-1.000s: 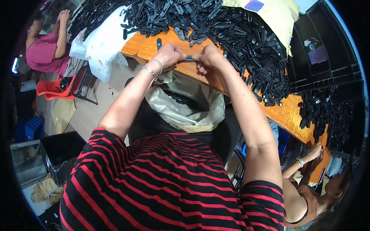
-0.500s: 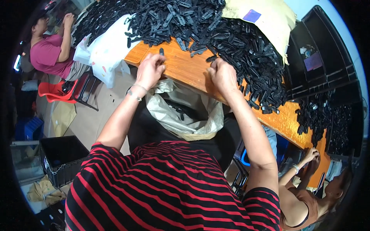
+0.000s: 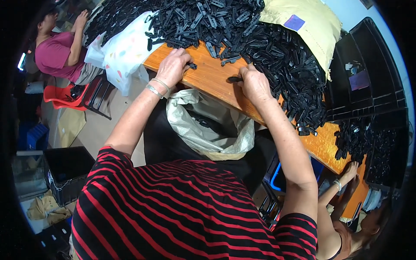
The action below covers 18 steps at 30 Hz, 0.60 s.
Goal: Inspecting black plastic components and placing them into a shipping bag.
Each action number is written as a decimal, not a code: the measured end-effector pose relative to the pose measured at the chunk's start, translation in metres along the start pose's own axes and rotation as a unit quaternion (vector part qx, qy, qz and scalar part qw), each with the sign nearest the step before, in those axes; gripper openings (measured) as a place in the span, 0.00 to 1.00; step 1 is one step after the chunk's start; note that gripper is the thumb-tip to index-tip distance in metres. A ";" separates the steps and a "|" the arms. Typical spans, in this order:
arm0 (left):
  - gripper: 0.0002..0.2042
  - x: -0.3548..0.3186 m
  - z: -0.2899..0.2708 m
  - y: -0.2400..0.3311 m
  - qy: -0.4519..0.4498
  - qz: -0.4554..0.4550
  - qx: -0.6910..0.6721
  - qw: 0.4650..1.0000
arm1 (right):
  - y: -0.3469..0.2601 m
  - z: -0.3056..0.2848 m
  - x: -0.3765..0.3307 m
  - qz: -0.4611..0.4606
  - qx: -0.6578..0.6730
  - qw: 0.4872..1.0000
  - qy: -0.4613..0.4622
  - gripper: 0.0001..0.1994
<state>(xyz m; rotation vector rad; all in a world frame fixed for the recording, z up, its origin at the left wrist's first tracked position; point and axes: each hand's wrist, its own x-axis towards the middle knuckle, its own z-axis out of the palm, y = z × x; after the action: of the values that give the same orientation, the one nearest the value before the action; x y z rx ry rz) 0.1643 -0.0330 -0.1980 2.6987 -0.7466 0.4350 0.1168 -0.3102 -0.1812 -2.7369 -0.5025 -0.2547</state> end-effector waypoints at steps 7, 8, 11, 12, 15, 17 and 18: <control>0.06 -0.003 0.009 0.026 0.039 -0.006 -0.142 0.989 | -0.031 0.018 -0.009 -0.017 -0.034 0.999 0.016 0.08; 0.06 -0.002 0.010 0.035 -0.012 -0.081 -0.254 0.964 | -0.035 0.018 -0.010 -0.028 -0.036 0.999 0.020 0.07; 0.08 0.000 0.013 0.052 -0.076 -0.165 -0.447 0.876 | -0.042 0.018 -0.010 0.003 -0.034 0.999 0.015 0.10; 0.08 0.000 0.014 0.054 -0.102 -0.202 -0.535 0.814 | -0.042 0.016 -0.011 0.003 -0.034 0.999 0.015 0.10; 0.10 0.000 0.016 0.062 -0.126 -0.265 -0.663 0.689 | -0.041 0.011 -0.015 0.008 0.019 0.997 0.075 0.10; 0.11 -0.003 0.019 0.070 -0.080 -0.279 -0.790 0.540 | -0.044 0.011 -0.013 0.109 0.373 0.919 0.067 0.10; 0.11 -0.003 0.020 0.072 -0.080 -0.281 -0.790 0.539 | -0.056 -0.002 -0.015 0.205 0.516 0.831 -0.018 0.08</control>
<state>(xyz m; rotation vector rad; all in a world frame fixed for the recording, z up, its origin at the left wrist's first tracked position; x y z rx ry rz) 0.1272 -0.0975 -0.2023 0.9942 -0.0174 -0.5099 0.0818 -0.2663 -0.1663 -1.7002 0.0035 0.1579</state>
